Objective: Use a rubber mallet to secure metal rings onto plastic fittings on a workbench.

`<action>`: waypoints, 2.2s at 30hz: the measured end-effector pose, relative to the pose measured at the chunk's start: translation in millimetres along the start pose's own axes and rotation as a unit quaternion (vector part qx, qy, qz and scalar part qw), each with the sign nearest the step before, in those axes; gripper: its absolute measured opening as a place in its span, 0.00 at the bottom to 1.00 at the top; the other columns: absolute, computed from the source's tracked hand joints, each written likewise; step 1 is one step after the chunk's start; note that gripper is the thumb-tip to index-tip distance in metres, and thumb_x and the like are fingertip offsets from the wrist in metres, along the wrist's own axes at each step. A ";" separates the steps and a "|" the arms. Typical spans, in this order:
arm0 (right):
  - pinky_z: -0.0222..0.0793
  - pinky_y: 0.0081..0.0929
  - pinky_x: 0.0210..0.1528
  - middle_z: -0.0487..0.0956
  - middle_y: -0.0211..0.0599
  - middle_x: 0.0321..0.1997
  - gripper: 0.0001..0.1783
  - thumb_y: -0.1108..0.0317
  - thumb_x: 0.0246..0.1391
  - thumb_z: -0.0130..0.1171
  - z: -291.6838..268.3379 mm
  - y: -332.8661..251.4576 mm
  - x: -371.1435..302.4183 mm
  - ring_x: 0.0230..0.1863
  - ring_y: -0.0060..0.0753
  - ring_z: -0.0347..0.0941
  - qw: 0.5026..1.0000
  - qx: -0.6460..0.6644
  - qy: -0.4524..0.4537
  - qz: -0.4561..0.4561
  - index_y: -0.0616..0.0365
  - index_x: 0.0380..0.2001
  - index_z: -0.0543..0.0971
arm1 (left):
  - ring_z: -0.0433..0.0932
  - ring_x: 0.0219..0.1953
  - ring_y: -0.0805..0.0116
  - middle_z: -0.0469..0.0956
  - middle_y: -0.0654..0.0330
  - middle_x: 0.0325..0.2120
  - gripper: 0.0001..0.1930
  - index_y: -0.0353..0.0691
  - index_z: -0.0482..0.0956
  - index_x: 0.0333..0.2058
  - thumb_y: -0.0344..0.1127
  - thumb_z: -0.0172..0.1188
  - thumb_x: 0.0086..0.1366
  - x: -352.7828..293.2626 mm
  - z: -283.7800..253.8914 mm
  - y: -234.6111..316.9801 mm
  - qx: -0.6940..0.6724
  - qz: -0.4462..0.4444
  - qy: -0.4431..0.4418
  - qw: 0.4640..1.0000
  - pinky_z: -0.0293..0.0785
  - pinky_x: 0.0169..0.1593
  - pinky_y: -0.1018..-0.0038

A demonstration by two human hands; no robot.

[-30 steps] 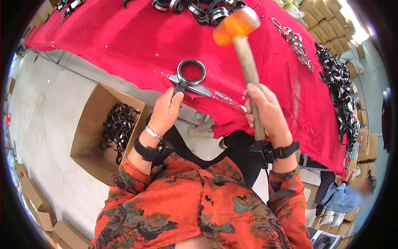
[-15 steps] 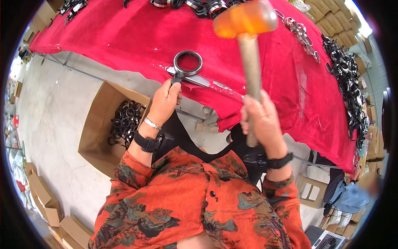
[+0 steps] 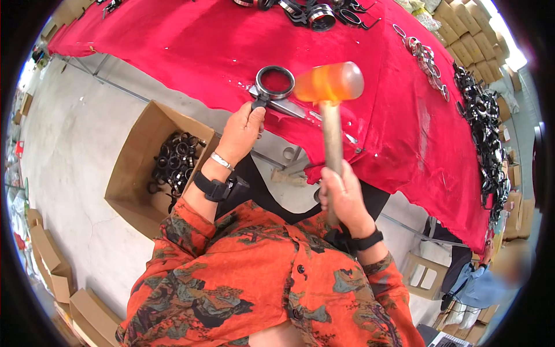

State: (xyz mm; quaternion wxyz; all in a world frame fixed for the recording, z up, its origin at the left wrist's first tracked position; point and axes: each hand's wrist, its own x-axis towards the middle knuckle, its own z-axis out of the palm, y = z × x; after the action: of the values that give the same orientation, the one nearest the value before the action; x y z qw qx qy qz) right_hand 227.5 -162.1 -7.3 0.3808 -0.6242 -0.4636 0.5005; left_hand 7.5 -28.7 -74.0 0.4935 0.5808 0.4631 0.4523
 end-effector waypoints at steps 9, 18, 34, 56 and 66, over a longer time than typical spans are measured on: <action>0.65 0.32 0.21 0.72 0.43 0.19 0.16 0.61 0.58 0.58 0.4 -21.2 1.4 0.18 0.36 0.72 0.972 -0.169 0.021 -0.164 0.62 0.33 0.66 | 0.70 0.20 0.59 0.71 0.53 0.17 0.18 0.34 0.67 0.27 0.44 0.50 0.69 -1.1 0.2 -1.0 0.024 0.032 0.028 0.999 0.67 0.28 0.67; 0.67 0.39 0.25 0.74 0.51 0.21 0.15 0.62 0.57 0.58 24.5 -92.8 17.4 0.24 0.54 0.74 0.909 -0.319 -0.020 -0.267 0.61 0.34 0.67 | 0.70 0.29 0.36 0.70 0.39 0.22 0.18 0.32 0.66 0.28 0.44 0.51 0.68 -5.6 -3.9 2.3 0.073 0.016 0.051 0.996 0.65 0.31 0.56; 0.66 0.42 0.25 0.71 0.55 0.20 0.18 0.57 0.58 0.57 18.1 -83.6 83.9 0.23 0.53 0.73 0.930 -0.340 0.004 -0.138 0.64 0.32 0.68 | 0.71 0.31 0.36 0.72 0.41 0.24 0.17 0.34 0.66 0.29 0.45 0.52 0.67 -7.1 1.2 12.8 0.144 0.022 0.060 0.987 0.66 0.32 0.52; 0.60 0.20 0.14 0.67 0.27 0.17 0.12 0.59 0.62 0.52 -1.1 -54.2 38.9 0.13 0.19 0.63 0.999 -0.018 0.015 0.022 0.56 0.34 0.67 | 0.70 0.26 0.39 0.70 0.43 0.20 0.17 0.34 0.67 0.30 0.45 0.51 0.68 -5.0 -1.0 4.5 0.100 0.035 0.056 0.993 0.65 0.29 0.57; 0.63 0.19 0.17 0.68 0.26 0.20 0.10 0.61 0.60 0.54 -15.2 32.2 11.9 0.16 0.18 0.66 0.991 0.131 0.023 0.016 0.56 0.34 0.69 | 0.72 0.34 0.50 0.73 0.51 0.32 0.10 0.31 0.73 0.31 0.31 0.62 0.57 -17.7 -6.9 28.9 0.299 0.324 0.141 0.887 0.70 0.38 0.65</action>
State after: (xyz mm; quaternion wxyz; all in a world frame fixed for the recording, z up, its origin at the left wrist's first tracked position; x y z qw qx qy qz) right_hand 249.6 -159.9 -37.6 0.4621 -0.5875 -0.3750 0.5483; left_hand 0.5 -47.4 -45.8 0.0524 0.7485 0.4274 0.5043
